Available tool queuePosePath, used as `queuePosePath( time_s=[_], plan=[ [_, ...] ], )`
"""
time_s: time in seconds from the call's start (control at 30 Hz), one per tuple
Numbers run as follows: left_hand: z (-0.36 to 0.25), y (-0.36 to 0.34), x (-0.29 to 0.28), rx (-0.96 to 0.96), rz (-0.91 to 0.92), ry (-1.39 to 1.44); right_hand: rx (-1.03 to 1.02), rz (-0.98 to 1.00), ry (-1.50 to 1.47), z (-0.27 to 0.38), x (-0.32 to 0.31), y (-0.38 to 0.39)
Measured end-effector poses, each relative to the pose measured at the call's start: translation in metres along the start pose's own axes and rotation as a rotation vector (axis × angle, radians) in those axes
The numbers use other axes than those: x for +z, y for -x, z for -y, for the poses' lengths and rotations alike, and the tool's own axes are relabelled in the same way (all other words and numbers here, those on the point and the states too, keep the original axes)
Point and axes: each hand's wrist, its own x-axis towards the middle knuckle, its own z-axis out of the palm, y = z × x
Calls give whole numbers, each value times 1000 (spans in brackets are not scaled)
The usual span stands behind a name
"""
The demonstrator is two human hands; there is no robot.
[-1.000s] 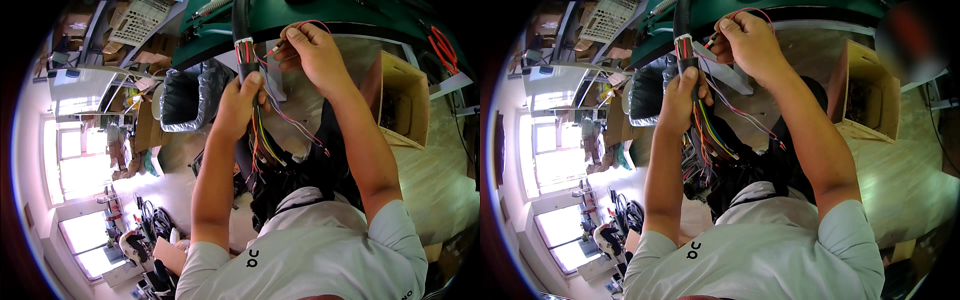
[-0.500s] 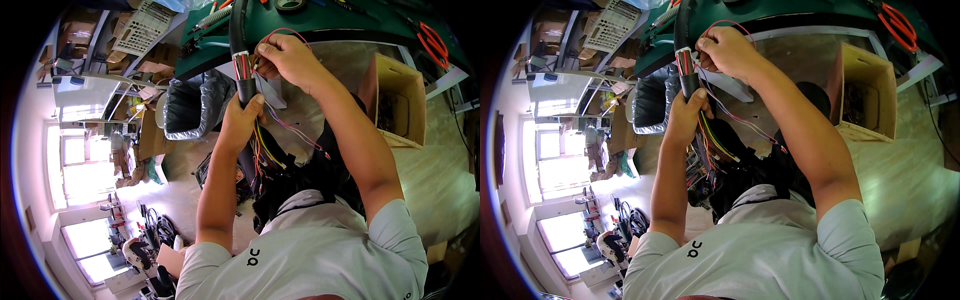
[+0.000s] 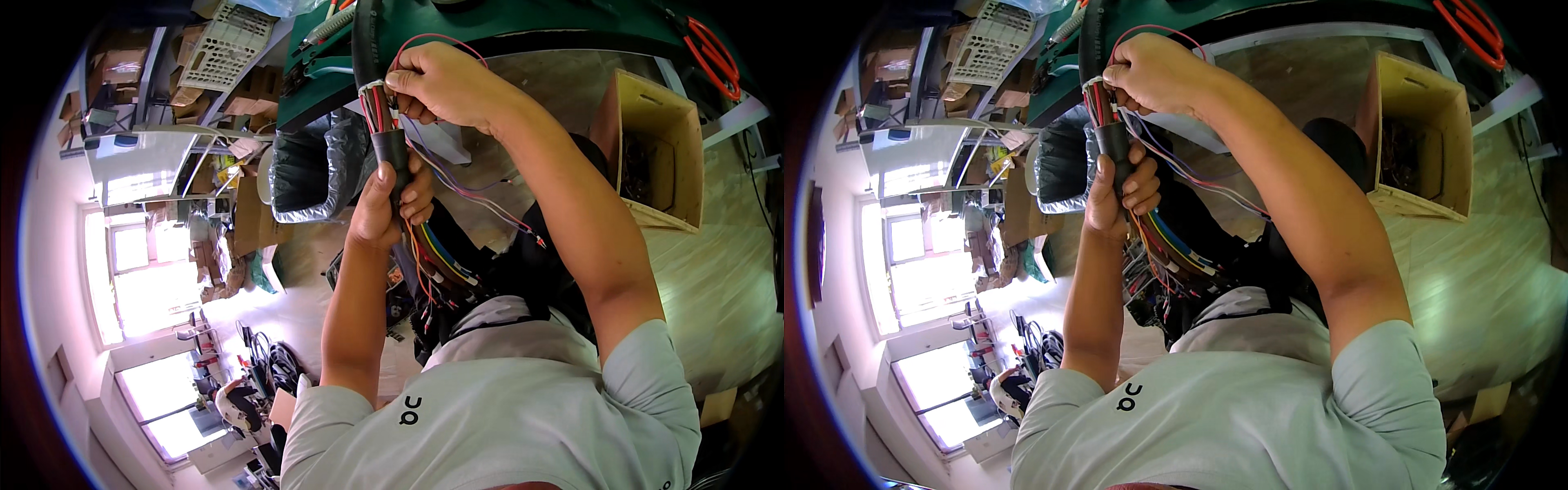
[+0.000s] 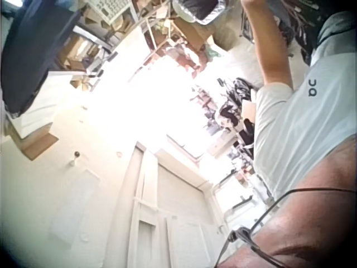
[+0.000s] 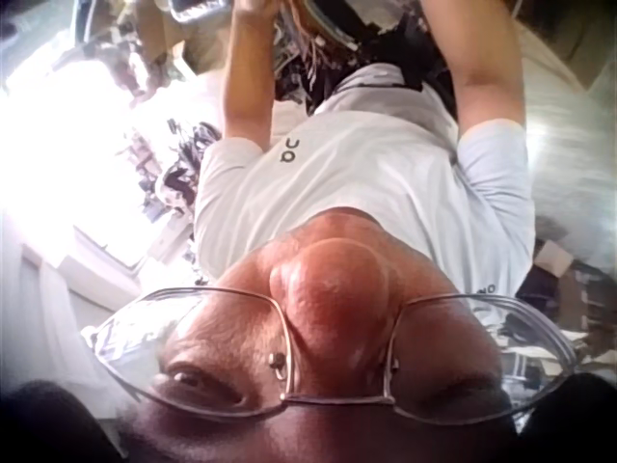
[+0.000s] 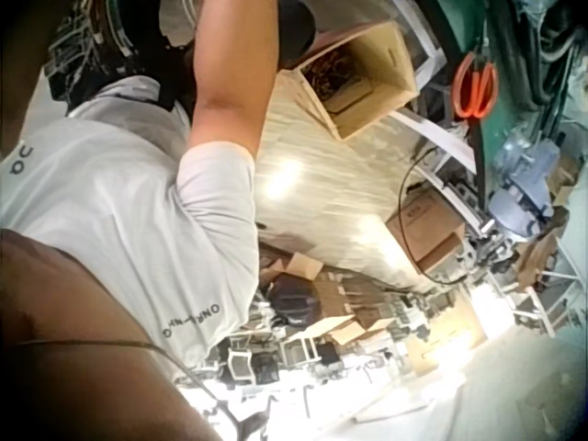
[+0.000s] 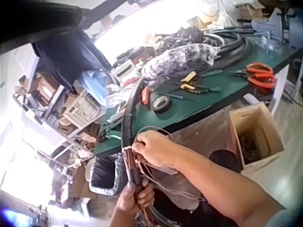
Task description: The person handles a thick black cable bundle and organizes individual colored wires by hand.
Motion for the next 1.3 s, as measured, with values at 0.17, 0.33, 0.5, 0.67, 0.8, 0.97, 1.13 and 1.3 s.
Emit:
queuePosePath(
  time_s=[0.17,0.33,0.5,0.67,0.8,0.97,1.13,1.3],
  plan=[
    [7,17,11,42,-179,-325,27,-27,36,-5,-2,1],
    [10,24,19,84,-268,-410,49,-24,109,-1,4,6],
    [13,26,22,116,-282,-427,21,-13,206,-8,7,10],
    [13,24,25,116,-277,-367,-9,-155,220,-15,19,15],
    [18,24,27,159,-307,-384,-19,-194,-43,-24,22,15],
    [20,26,23,162,-320,-364,-123,-181,55,-28,19,18],
    [19,25,23,144,-304,-366,-73,-72,210,-24,8,9],
    [20,25,21,158,-263,-302,-77,-81,330,-23,5,9]
  ],
)
